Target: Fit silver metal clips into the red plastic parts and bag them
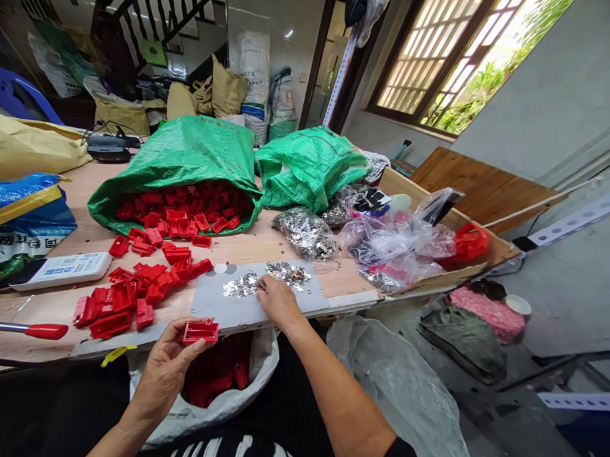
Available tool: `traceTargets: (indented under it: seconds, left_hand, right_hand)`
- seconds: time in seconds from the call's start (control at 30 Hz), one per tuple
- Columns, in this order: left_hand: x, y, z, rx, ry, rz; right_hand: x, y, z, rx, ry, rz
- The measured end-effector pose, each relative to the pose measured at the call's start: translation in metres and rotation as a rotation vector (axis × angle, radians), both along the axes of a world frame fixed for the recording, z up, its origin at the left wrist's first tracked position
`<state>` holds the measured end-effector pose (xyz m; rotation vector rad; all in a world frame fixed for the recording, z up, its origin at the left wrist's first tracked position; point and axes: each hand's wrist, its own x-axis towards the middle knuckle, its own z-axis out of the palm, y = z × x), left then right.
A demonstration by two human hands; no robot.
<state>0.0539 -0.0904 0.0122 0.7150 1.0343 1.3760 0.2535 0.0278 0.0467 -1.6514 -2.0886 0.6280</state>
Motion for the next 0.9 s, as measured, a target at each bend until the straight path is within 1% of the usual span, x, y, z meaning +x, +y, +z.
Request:
traceTargets:
  seconds: [0.13, 0.2, 0.23, 0.33, 0.37, 0.43, 0.53, 0.67, 0.73, 0.8, 0.9]
  left_hand:
    - [0.002, 0.002, 0.007, -0.044, -0.036, -0.002]
    - [0.002, 0.004, 0.011, -0.043, -0.048, 0.003]
    - [0.002, 0.005, 0.013, -0.034, -0.049, 0.001]
    - [0.003, 0.007, 0.015, -0.009, -0.032, -0.01]
    - [0.003, 0.007, 0.015, -0.002, -0.018, -0.013]
    - [0.003, 0.007, 0.015, 0.01, 0.017, -0.027]
    - [0.004, 0.006, 0.016, 0.017, 0.08, -0.066]
    - [0.004, 0.005, 0.019, 0.051, 0.195, -0.067]
    - [0.004, 0.004, 0.02, 0.063, 0.209, -0.077]
    - [0.005, 0.004, 0.021, 0.044, 0.166, -0.087]
    - [0.007, 0.005, 0.024, -0.013, 0.015, -0.074]
  right_hand:
    - [0.003, 0.0, 0.001, 0.002, 0.067, 0.007]
    - [0.001, -0.004, 0.003, -0.05, 0.187, 0.02]
    - [-0.001, -0.008, 0.004, -0.119, 0.288, 0.041]
    - [-0.012, -0.025, 0.01, -0.436, 0.631, 0.145]
    - [-0.016, -0.031, 0.012, -0.521, 0.705, 0.178]
    - [-0.023, -0.043, 0.014, -0.61, 0.782, 0.203]
    - [-0.03, -0.052, 0.014, -0.61, 0.801, 0.189]
    - [-0.033, -0.055, 0.008, -0.535, 0.799, 0.175]
    - [-0.034, -0.057, 0.005, -0.51, 0.794, 0.173]
    - [-0.035, -0.059, 0.004, -0.496, 0.784, 0.166]
    - [-0.035, -0.063, 0.005, -0.501, 0.779, 0.154]
